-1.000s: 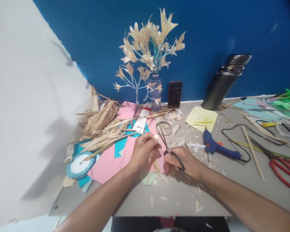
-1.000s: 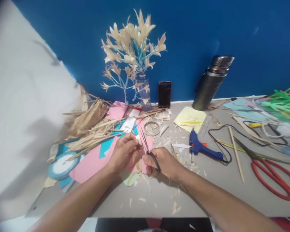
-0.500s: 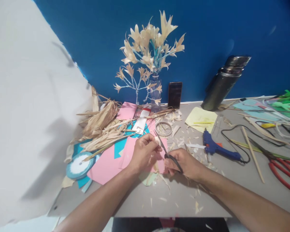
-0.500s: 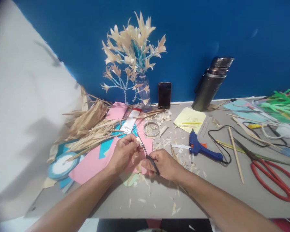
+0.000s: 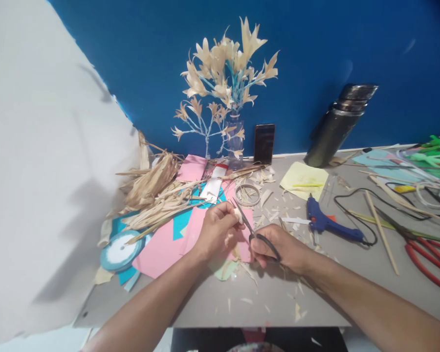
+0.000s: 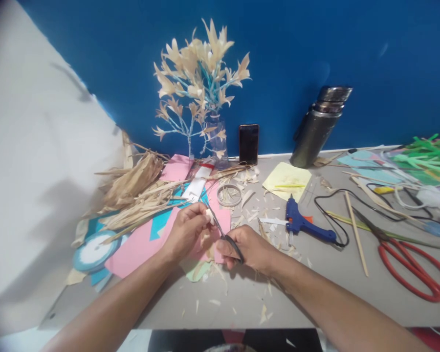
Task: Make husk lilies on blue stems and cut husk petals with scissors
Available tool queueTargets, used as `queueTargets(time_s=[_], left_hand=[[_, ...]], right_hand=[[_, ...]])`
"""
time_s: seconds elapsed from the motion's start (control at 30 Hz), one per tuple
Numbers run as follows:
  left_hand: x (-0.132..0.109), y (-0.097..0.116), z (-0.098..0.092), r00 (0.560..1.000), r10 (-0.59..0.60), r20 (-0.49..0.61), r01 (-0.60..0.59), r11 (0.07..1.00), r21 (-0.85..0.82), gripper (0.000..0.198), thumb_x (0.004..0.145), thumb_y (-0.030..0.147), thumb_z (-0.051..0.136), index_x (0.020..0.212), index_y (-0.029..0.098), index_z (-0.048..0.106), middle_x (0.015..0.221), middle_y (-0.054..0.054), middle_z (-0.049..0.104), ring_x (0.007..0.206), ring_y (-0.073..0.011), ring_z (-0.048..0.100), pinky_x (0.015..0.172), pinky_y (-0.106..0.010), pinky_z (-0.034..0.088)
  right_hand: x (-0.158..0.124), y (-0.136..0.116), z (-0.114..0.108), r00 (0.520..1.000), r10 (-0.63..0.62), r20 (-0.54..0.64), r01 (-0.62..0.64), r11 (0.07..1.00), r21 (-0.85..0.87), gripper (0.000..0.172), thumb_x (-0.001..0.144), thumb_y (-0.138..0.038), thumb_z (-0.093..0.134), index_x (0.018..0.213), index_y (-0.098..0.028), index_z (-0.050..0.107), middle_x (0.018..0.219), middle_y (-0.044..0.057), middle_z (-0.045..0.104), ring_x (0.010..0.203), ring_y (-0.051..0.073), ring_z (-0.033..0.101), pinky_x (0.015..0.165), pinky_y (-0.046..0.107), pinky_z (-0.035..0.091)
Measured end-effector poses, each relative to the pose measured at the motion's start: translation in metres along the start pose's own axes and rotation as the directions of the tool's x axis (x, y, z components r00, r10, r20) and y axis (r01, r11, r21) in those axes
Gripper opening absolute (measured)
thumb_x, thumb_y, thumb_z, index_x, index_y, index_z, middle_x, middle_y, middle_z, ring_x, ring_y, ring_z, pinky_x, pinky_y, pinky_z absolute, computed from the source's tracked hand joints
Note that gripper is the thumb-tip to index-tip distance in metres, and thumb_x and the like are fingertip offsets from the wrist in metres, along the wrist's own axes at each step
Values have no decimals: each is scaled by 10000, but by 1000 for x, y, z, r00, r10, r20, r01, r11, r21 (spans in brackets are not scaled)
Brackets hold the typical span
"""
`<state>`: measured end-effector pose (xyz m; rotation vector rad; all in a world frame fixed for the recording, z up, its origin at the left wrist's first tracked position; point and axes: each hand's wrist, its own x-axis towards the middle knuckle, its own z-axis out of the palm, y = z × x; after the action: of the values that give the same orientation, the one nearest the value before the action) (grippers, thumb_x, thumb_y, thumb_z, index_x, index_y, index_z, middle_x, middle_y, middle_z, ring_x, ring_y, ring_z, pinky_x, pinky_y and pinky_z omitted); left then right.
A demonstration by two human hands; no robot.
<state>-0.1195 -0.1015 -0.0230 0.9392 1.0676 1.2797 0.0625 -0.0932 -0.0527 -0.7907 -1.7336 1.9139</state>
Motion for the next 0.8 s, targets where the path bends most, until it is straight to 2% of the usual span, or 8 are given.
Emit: queueTargets(time_s=[0.2,0.33,0.47,0.6,0.7,0.8], left_hand=[[2,6,-7,997,15,74,-19,999,46,111,666,95,605,627,167,531,590,14,617,553,-127,629,553,-217,479],[2,8,-8,995,-18,100,16,1000,18,105,695,123,610,676,175,521,611,-1,650,542,-149,645,538,-237,488],[2,10,-6,996,-18,82,18,1000,3,97,690,129,608,701,179,525,515,24,591,473,-130,583,490,-218,449],[3,12,-6,989,-91,113,102,991,-92,110,664,138,626,683,176,524,476,28,557,447,-106,522,463,-193,416],[2,9,-6,967,-172,190,196,974,-116,130,651,148,662,677,172,536,450,31,535,420,-95,494,442,-185,398],[-1,4,-4,935,-240,262,262,964,-51,137,664,177,694,696,170,561,450,25,553,384,-100,486,409,-196,401]], right_hand=[[-2,-5,1,997,60,-48,-61,998,-25,613,777,-690,682,524,-142,582,423,-36,410,425,78,294,435,239,176],[-1,-8,2,996,35,-79,-35,999,-5,613,752,-680,710,482,-147,576,436,-21,445,439,82,325,442,232,228],[0,-13,6,991,56,-118,-45,995,91,615,690,-694,748,473,-148,565,478,10,514,446,98,422,435,227,303],[3,-12,9,981,75,-180,-32,971,235,553,703,-649,761,574,-144,577,482,-5,509,415,94,424,400,218,310],[6,-11,8,935,93,-341,31,939,342,411,665,-467,850,751,-158,592,551,-36,539,449,100,477,424,204,371],[7,-11,8,908,83,-411,79,929,362,417,612,-338,883,868,-172,600,652,-30,594,516,123,554,477,216,443]])
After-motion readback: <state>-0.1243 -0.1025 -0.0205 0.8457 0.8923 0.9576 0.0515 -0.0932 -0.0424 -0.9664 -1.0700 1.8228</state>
